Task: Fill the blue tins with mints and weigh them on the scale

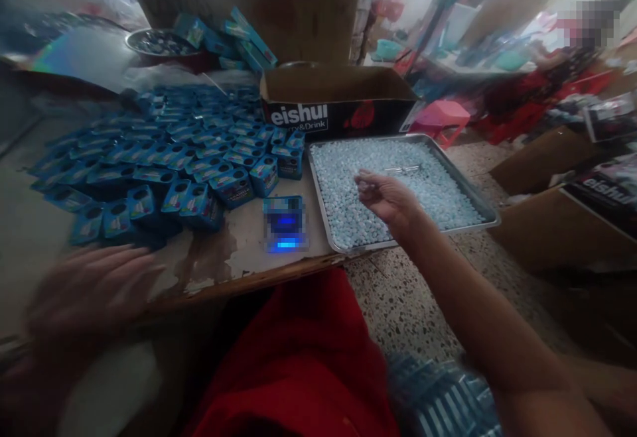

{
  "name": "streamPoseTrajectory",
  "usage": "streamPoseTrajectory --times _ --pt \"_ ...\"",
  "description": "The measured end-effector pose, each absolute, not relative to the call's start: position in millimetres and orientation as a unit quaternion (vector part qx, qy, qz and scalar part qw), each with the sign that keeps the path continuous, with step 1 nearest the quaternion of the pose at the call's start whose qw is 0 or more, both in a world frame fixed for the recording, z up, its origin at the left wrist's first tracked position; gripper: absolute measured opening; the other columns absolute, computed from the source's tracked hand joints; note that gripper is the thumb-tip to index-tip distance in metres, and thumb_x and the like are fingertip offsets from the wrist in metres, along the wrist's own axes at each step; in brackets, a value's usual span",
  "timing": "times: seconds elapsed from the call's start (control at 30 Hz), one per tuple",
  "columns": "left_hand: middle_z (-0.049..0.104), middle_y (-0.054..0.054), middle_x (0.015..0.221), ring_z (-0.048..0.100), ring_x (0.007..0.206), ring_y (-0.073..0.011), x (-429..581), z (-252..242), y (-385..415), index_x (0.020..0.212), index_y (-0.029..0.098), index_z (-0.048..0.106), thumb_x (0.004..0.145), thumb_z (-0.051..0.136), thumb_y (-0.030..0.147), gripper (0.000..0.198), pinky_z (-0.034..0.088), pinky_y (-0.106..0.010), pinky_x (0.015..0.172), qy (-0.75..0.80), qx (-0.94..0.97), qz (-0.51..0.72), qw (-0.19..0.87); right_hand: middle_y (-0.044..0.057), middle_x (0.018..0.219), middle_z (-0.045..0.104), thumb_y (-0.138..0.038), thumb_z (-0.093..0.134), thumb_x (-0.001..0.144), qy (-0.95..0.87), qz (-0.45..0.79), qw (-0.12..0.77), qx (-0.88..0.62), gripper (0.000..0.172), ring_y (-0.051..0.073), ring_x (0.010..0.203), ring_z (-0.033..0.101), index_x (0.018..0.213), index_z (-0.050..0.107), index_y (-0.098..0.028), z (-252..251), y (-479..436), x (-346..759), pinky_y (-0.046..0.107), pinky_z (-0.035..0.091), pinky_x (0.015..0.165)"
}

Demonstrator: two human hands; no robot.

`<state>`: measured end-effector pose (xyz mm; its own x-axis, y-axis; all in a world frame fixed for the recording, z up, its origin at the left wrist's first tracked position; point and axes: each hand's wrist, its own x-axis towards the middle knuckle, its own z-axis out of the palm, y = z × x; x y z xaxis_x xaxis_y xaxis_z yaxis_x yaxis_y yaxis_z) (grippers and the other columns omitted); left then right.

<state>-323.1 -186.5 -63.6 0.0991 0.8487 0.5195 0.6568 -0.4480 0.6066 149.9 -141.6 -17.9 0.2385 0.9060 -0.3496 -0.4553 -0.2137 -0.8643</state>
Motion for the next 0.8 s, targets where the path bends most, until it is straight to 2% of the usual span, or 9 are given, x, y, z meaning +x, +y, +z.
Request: streamPoseTrajectory --times 0.1,0.17,0.23,0.33,0.47,0.67,0.8 --pt "0.077 0.0 0.116 0.07 0.112 -0.0323 -262.7 -94.8 -162.6 0.116 0.036 0.073 0.076 0.087 0.038 0.042 0.048 -0.061 0.114 0.482 0.778 0.397 0.071 0.003 0.089 0.063 0.001 0.06 0.09 -0.179 0.592 0.584 -0.526 0.018 0.004 0.052 0.045 0.087 0.061 -0.017 -18.7 -142.8 172.8 0.009 0.045 0.045" --pt "0.073 -0.006 0.125 0.068 0.118 -0.0296 -225.5 -103.1 -149.8 0.134 0.029 0.063 0.08 0.084 0.04 0.059 0.051 -0.053 0.112 0.513 0.744 0.401 0.15 0.004 0.09 0.064 -0.002 0.059 0.093 -0.172 0.606 0.575 -0.523 0.016 0.003 0.052 0.044 0.088 0.062 -0.017 -21.5 -140.9 179.2 0.008 0.045 0.043" --pt "0.071 -0.009 0.126 0.068 0.118 -0.0273 -199.4 -105.1 -137.5 0.141 0.025 0.054 0.078 0.085 0.044 0.073 0.054 -0.048 0.107 0.534 0.701 0.398 0.257 0.002 0.082 0.061 -0.005 0.061 0.096 -0.186 0.626 0.547 -0.524 0.013 0.003 0.049 0.039 0.09 0.064 -0.016 -25.0 -135.8 182.8 0.008 0.041 0.039" --pt "0.07 -0.009 0.123 0.068 0.116 -0.0259 -181.9 -106.3 -122.3 0.139 0.025 0.054 0.072 0.089 0.046 0.079 0.056 -0.046 0.104 0.535 0.664 0.394 0.344 0.001 0.072 0.059 -0.015 0.07 0.096 -0.275 0.61 0.489 -0.56 0.003 0.003 0.045 0.034 0.093 0.069 -0.014 -30.2 -124.6 187.9 0.009 0.032 0.033" --pt "0.069 -0.008 0.123 0.068 0.115 -0.0259 -174.9 -110.3 -114.1 0.136 0.025 0.056 0.072 0.088 0.047 0.074 0.056 -0.046 0.103 0.538 0.665 0.383 0.348 0.005 0.074 0.066 -0.025 0.084 0.088 -0.407 0.549 0.423 -0.595 0.016 0.005 0.049 0.045 0.092 0.074 -0.013 -31.4 -112.2 191.0 0.013 0.035 0.037" --pt "0.069 -0.008 0.126 0.068 0.115 -0.0251 -163.6 -110.1 -114.1 0.132 0.024 0.057 0.072 0.088 0.046 0.072 0.055 -0.044 0.102 0.538 0.663 0.382 0.355 0.006 0.083 0.07 -0.012 0.083 0.079 -0.354 0.586 0.437 -0.584 0.024 0.008 0.057 0.053 0.102 0.075 -0.017 -28.7 -108.1 194.6 0.017 0.045 0.045" --pt "0.069 -0.009 0.129 0.068 0.116 -0.0261 -160.8 -110.3 -113.9 0.131 0.024 0.058 0.07 0.09 0.046 0.072 0.055 -0.044 0.102 0.536 0.662 0.373 0.367 0.007 0.085 0.07 -0.009 0.079 0.078 -0.336 0.604 0.444 -0.57 0.026 0.007 0.053 0.048 0.103 0.074 -0.015 -32.7 -110.5 197.7 0.018 0.04 0.04"
